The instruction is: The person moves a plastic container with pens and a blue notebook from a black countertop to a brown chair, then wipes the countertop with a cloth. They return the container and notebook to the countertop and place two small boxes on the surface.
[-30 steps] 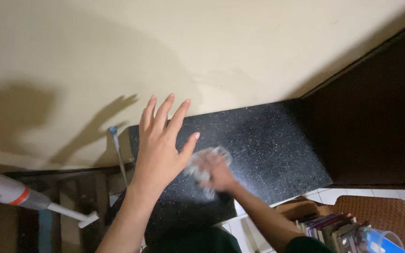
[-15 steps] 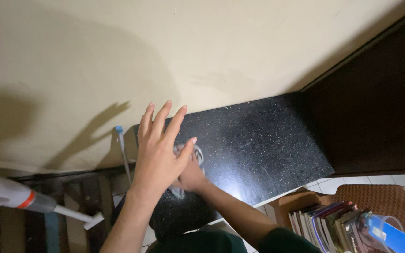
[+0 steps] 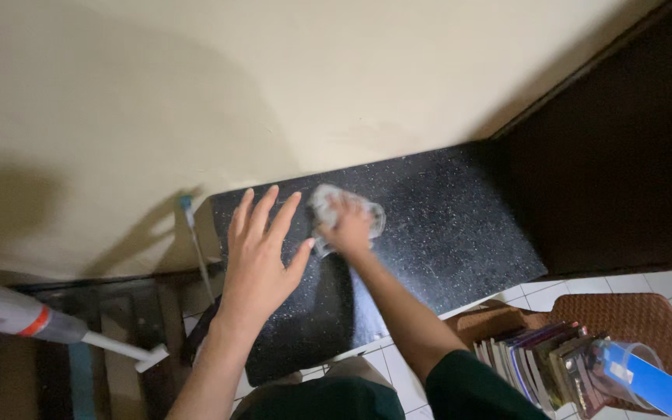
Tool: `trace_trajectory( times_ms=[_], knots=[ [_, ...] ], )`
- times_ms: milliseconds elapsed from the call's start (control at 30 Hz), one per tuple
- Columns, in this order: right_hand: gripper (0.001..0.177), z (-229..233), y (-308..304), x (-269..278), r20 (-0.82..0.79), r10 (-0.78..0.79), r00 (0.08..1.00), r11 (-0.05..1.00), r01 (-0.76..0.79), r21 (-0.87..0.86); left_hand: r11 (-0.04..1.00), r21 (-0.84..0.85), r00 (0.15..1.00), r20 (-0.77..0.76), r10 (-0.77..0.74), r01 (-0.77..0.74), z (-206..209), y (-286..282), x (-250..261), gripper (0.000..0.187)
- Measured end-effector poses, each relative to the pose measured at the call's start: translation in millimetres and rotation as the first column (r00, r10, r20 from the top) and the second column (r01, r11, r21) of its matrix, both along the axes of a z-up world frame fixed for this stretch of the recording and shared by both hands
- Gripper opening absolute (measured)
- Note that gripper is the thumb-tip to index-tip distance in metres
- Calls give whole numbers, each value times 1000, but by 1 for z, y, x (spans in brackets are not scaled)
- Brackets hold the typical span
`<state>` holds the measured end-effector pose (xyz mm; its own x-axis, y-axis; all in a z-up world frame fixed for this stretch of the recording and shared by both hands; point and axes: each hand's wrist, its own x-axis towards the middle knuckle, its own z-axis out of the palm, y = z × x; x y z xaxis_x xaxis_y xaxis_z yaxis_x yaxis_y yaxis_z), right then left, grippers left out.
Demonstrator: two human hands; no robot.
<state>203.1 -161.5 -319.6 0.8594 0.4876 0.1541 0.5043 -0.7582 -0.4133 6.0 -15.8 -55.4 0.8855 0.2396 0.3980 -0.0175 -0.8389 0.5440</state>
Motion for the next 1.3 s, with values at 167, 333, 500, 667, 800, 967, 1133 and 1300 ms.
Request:
trace_trajectory(
  times_ms=[167, 333, 500, 667, 800, 967, 1133, 1300],
  knots=[
    [92, 12, -16, -100, -88, 411, 907, 905, -417, -80, 999, -7, 997, -60, -42, 42, -30, -15, 9, 64],
    [87, 35, -112, -122, -154, 503, 850, 847, -521, -108, 997, -36, 985, -155, -75, 70, -55, -41, 13, 64],
    [83, 46, -165, -48, -118, 143, 983, 989, -139, 41, 988, -67, 973, -178, -146, 136, -87, -83, 29, 67],
    [73, 79, -206, 1, -139, 179, 974, 942, -129, 309, 967, -70, 914, -315, -255, 246, -124, -127, 46, 78],
    [64, 98, -250, 4, -98, 23, 995, 931, 14, 364, 951, -45, 865, -405, -298, 306, -150, -153, 56, 91],
    [64, 113, -284, 21, 21, -98, 995, 975, 91, 202, 945, 32, 793, -554, -254, 325, -161, -180, 82, 110],
    [61, 131, -288, 36, 14, -29, 999, 983, 26, 183, 924, 111, 781, -577, -239, 366, -170, -200, 106, 102],
    [60, 147, -281, 38, -52, 167, 985, 961, -151, 231, 926, 156, 819, -533, -213, 343, -185, -216, 123, 76]
  ],
)
